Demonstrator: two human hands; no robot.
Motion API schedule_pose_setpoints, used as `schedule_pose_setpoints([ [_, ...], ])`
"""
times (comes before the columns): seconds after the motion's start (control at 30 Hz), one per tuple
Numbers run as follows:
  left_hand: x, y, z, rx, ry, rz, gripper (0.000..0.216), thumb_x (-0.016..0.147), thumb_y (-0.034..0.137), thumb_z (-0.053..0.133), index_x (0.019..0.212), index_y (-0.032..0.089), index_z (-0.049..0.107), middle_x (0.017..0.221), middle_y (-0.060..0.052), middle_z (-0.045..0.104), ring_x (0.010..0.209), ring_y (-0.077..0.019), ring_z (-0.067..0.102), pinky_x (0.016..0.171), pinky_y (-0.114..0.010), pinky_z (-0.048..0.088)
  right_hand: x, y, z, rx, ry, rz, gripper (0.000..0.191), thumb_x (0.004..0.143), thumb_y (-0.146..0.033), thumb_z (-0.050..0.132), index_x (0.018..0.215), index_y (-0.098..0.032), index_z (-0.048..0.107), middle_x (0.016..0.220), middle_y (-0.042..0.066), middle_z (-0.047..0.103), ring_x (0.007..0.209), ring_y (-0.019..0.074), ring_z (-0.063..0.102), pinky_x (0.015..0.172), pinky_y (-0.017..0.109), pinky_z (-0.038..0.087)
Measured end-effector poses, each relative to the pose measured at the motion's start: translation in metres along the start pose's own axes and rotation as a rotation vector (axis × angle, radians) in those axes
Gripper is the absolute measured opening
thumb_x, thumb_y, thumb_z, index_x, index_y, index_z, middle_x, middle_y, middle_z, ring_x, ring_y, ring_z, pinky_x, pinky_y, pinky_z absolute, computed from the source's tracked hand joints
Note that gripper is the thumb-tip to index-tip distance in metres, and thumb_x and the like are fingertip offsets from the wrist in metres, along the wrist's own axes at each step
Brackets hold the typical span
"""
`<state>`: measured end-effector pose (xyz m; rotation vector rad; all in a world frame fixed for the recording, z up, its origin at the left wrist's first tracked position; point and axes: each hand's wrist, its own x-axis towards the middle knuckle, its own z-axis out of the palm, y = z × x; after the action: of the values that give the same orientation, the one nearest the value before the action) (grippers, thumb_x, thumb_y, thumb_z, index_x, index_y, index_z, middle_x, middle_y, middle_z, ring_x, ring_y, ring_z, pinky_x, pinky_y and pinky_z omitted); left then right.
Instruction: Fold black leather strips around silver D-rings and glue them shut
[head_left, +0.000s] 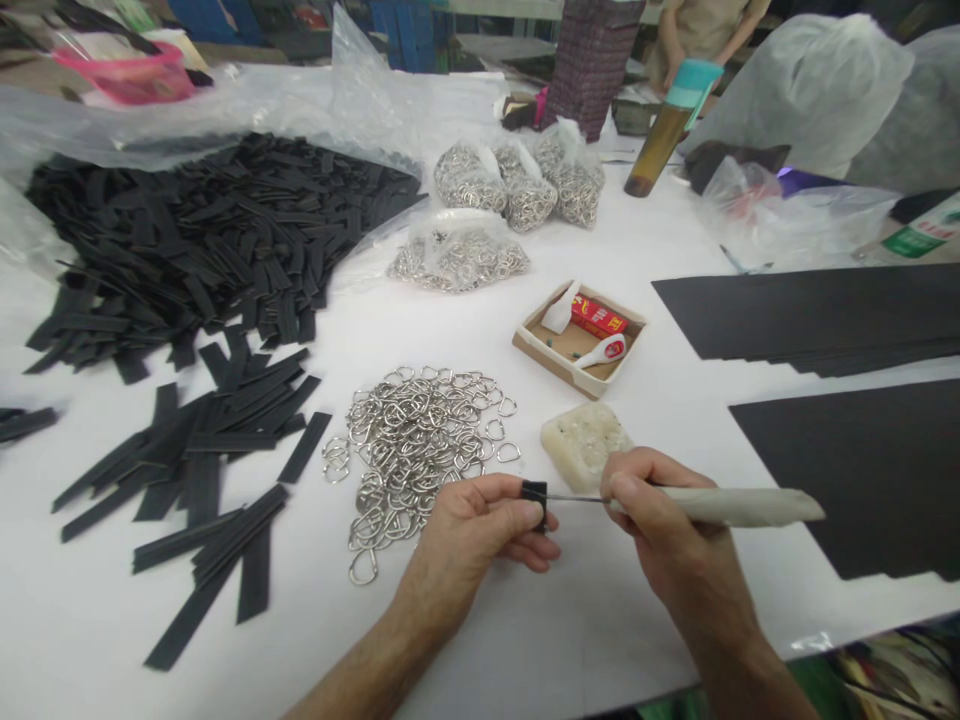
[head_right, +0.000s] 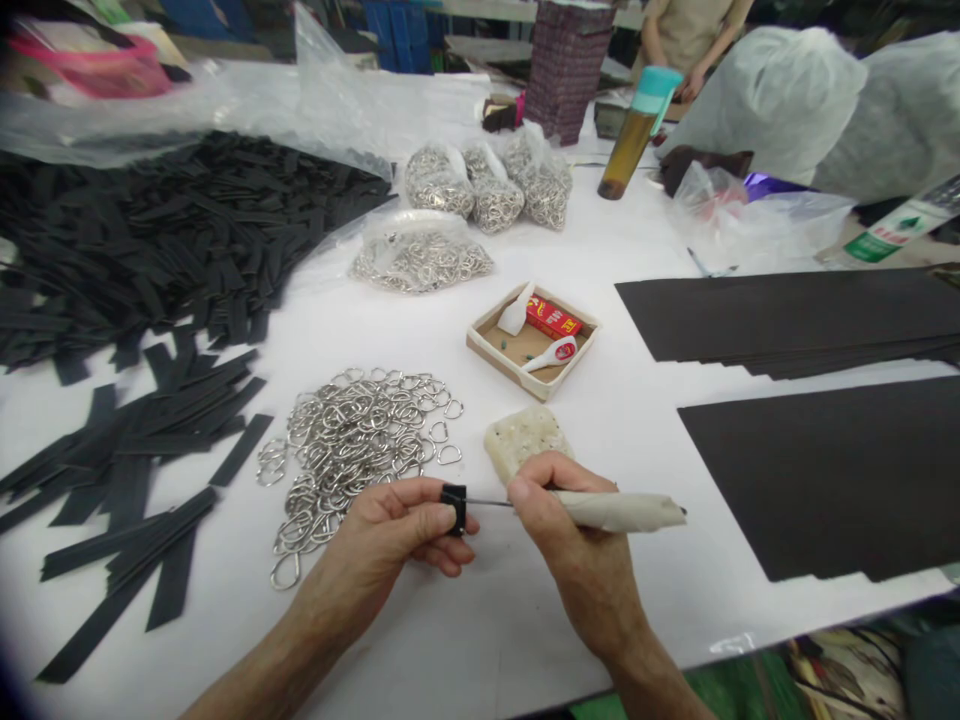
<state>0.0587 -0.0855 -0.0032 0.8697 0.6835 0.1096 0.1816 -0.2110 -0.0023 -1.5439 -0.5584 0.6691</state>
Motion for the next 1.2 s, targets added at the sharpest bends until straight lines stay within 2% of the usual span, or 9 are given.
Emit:
schedule_pose_setpoints([
  [0.2, 0.0, -0.001, -0.002, -0.001, -0.012, -0.012, 0.013, 0.07, 0.021, 0.069, 0.073, 0.008, 0.069, 0.071, -0.009, 0.072, 0.054, -0.0144, 0.066, 0.053, -0.022, 0.054, -0.001, 0.002, 0.001, 0.047, -0.01, -0.023, 0.028, 0.084, -0.035, 0.059, 0.062, -0.019, 0.051, 0.057, -0.003, 0.038, 0.056, 0.013, 0.031, 0.051, 0.027, 0.026],
  [0.57, -0.001, 0.0, 0.0, 0.049, -0.041, -0.054, 0.015, 0.07, 0.023, 0.067, 0.074, 0.008, 0.069, 0.066, -0.008, 0.071, 0.052, -0.0134, 0.065, 0.053, -0.021, 0.052, 0.002, 0.006, 0.004, 0.051, -0.058, 0.025, 0.028, 0.084, -0.036, 0.059, 0.063, -0.019, 0.051, 0.056, -0.004, 0.039, 0.056, 0.0126, 0.031, 0.051, 0.027, 0.026],
  [0.83, -0.003, 0.002, 0.003, 0.125, -0.027, -0.092, 0.015, 0.069, 0.023, 0.065, 0.064, 0.009, 0.068, 0.051, -0.005, 0.066, 0.045, -0.0114, 0.06, 0.047, -0.018, 0.049, 0.011, 0.004, 0.005, 0.231, -0.111, 0.168, 0.028, 0.08, -0.034, 0.061, 0.059, -0.017, 0.052, 0.052, -0.005, 0.035, 0.049, 0.0093, 0.028, 0.047, 0.026, 0.019],
  [1.03, -0.002, -0.001, 0.0, 0.116, 0.033, -0.091, 0.014, 0.068, 0.022, 0.066, 0.063, 0.009, 0.068, 0.057, -0.005, 0.067, 0.044, -0.0114, 0.06, 0.044, -0.018, 0.048, 0.018, -0.004, -0.001, 0.354, 0.017, 0.039, 0.025, 0.08, -0.028, 0.061, 0.059, -0.017, 0.053, 0.053, -0.004, 0.037, 0.049, 0.0095, 0.028, 0.046, 0.024, 0.021],
  [1.2, -0.002, 0.001, 0.0, 0.098, 0.051, -0.077, 0.013, 0.067, 0.021, 0.066, 0.061, 0.01, 0.068, 0.055, -0.004, 0.065, 0.044, -0.0116, 0.06, 0.042, -0.018, 0.048, 0.012, -0.002, -0.004, 0.209, 0.04, -0.08, 0.019, 0.081, -0.027, 0.061, 0.065, -0.019, 0.056, 0.056, -0.003, 0.04, 0.055, 0.0124, 0.034, 0.052, 0.026, 0.03],
])
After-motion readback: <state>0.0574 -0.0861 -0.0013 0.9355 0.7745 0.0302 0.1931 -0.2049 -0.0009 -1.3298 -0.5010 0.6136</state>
